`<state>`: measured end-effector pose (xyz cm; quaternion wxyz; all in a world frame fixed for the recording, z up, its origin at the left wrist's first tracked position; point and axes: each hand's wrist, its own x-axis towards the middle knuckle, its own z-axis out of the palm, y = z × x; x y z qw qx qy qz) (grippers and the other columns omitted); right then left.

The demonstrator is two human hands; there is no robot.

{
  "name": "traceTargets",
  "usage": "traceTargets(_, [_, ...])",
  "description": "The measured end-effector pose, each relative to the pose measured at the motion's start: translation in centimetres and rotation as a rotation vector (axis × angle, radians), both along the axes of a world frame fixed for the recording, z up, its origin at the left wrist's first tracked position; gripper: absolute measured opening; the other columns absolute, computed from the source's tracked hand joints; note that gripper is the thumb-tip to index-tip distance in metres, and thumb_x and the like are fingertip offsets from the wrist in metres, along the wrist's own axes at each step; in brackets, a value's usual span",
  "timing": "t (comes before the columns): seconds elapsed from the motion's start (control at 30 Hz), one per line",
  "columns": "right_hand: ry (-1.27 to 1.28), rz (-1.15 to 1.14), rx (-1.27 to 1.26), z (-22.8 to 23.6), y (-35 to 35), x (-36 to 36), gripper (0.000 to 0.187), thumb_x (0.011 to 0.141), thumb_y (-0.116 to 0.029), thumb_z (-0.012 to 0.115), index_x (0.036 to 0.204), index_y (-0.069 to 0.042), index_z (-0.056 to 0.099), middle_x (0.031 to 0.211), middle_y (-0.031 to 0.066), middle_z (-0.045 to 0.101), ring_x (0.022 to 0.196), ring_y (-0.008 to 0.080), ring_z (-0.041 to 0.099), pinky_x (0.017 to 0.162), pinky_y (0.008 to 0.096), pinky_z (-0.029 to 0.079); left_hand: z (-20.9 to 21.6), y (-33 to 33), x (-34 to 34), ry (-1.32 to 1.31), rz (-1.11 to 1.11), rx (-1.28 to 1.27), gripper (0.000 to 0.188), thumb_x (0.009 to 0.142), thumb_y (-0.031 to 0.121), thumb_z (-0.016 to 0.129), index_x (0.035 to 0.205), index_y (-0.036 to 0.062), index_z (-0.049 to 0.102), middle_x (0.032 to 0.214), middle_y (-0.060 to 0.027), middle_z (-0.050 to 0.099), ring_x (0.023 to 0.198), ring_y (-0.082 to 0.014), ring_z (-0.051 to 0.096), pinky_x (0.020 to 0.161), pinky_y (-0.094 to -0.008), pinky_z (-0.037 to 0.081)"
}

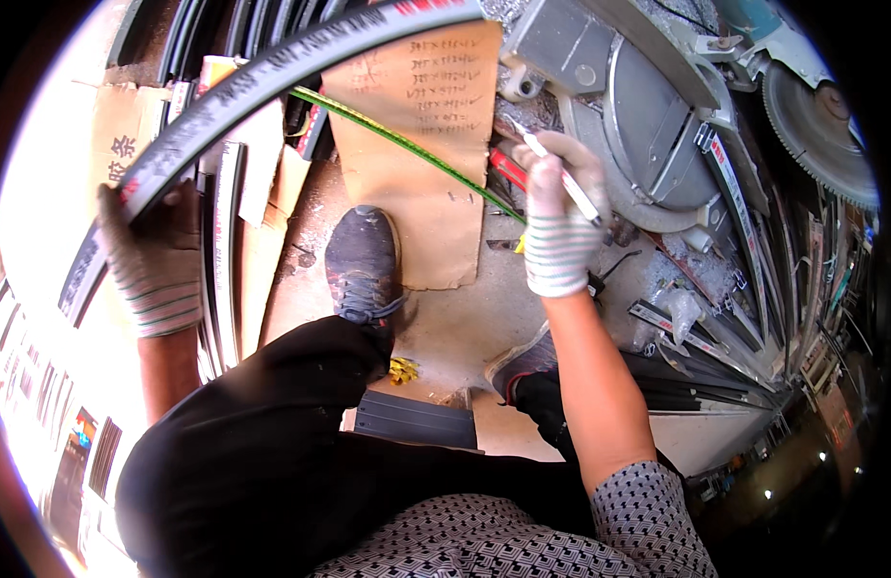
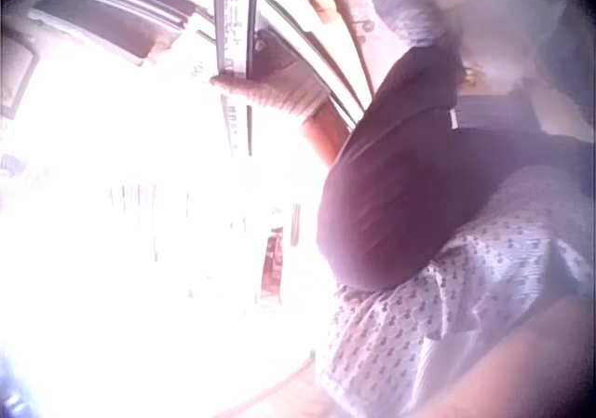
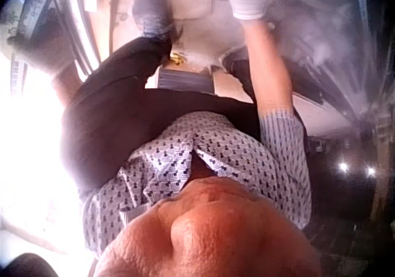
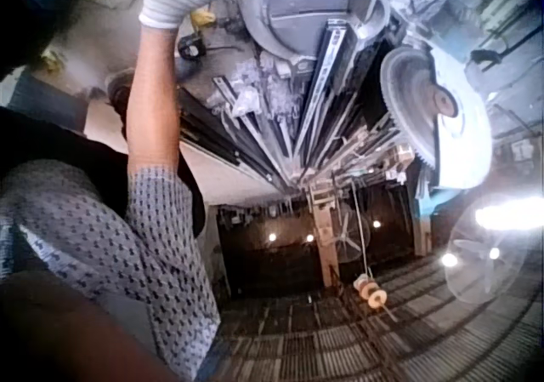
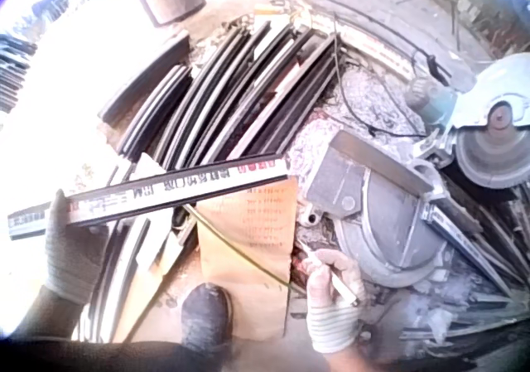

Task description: The person measures a long metal profile using a tape measure, marks the measurement with a marker, and cuts the profile using a miter saw. They repeat this process for multiple profiles, writing down measurements on a piece of cardboard.

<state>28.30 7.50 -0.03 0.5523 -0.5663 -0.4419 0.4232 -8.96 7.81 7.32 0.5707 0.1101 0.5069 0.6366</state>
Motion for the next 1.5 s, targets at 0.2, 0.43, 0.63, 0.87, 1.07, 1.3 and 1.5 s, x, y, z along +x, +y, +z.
traceTargets(0.2, [-0.058, -0.054, 0.02, 5.4, -0.8, -0.3, 0.027, 0.105, -0.018, 0.06, 0.123, 0.001, 0.062, 0.104, 0.0124, 0.07, 0.094, 0.0164, 0.067, 0.089, 0.0329, 0.055, -1.2, -1.7, 2.1, 0.004, -0.016, -0.152, 0.051, 0.101, 0.048, 0.061, 0.125, 0.0027, 0.062, 0.11, -0.0117, 0.072, 0.096, -0.0221, 0.071, 0.084, -0.0338, 0.059])
traceTargets(0.43, [-0.132, 0.006, -0.016, 6.6, -2.1, -1.0, 0.029, 0.106, -0.019, 0.056, 0.127, 0.001, 0.059, 0.103, 0.011, 0.069, 0.099, 0.0176, 0.066, 0.095, 0.0354, 0.052, -2.9, -3.6, 1.1, -0.083, 0.008, -0.146, 0.046, 0.102, 0.045, 0.063, 0.122, 0.0043, 0.063, 0.106, -0.008, 0.072, 0.081, -0.0175, 0.064, 0.08, -0.0331, 0.057])
traceTargets(0.63, [-0.205, 0.021, -0.135, 6.2, -4.5, -1.0, 0.03, 0.107, -0.022, 0.056, 0.125, 0.001, 0.06, 0.104, 0.0108, 0.069, 0.097, 0.0164, 0.065, 0.092, 0.0332, 0.052, -5.9, -7.3, -6.3, -0.268, 0.353, -0.156, 0.045, 0.1, 0.047, 0.063, 0.109, 0.0027, 0.066, 0.091, -0.0097, 0.07, 0.075, -0.0196, 0.062, 0.079, -0.0355, 0.062])
traceTargets(0.87, [-0.277, 0.067, -0.175, 5.0, -5.7, -0.3, 0.027, 0.107, -0.021, 0.055, 0.122, -0.001, 0.063, 0.101, 0.0087, 0.069, 0.092, 0.0138, 0.063, 0.087, 0.0303, 0.051, -8.8, -14.1, -14.9, -0.302, 0.708, -0.151, 0.048, 0.096, 0.053, 0.065, 0.098, 0.0048, 0.067, 0.084, -0.011, 0.069, 0.069, -0.0208, 0.063, 0.075, -0.0398, 0.063])
traceTargets(1.07, [-0.266, 0.05, -0.2, 4.8, -5.6, -0.7, 0.025, 0.106, -0.019, 0.056, 0.122, -0.001, 0.063, 0.101, 0.01, 0.069, 0.092, 0.0146, 0.064, 0.087, 0.031, 0.052, -9.6, -17.8, -14.9, -0.163, 0.933, -0.403, 0.049, 0.095, 0.057, 0.066, 0.091, 0.008, 0.061, 0.071, -0.0048, 0.061, 0.064, -0.0194, 0.059, 0.069, -0.0374, 0.062])
traceTargets(1.3, [-0.256, 0.104, -0.191, 5.1, -5.7, -0.9, 0.021, 0.105, -0.018, 0.06, 0.121, -0.004, 0.061, 0.101, 0.0086, 0.069, 0.09, 0.0128, 0.063, 0.081, 0.0289, 0.052, -12.7, -21.4, -17.7, -0.319, 0.864, -0.516, 0.065, 0.09, 0.069, 0.065, 0.103, 0.0048, 0.062, 0.083, -0.0108, 0.066, 0.072, -0.0225, 0.062, 0.072, -0.0369, 0.063])
traceTargets(1.5, [-0.225, 0.124, -0.135, 4.7, -5.7, -0.8, 0.02, 0.103, -0.015, 0.062, 0.12, -0.004, 0.062, 0.096, 0.0069, 0.068, 0.086, 0.0122, 0.063, 0.08, 0.0288, 0.054, -11.0, -19.7, -13.7, -0.121, 0.699, -0.677, 0.07, 0.09, 0.073, 0.058, 0.115, 0.0082, 0.066, 0.107, -0.0096, 0.068, 0.087, -0.0186, 0.064, 0.073, -0.0304, 0.061])
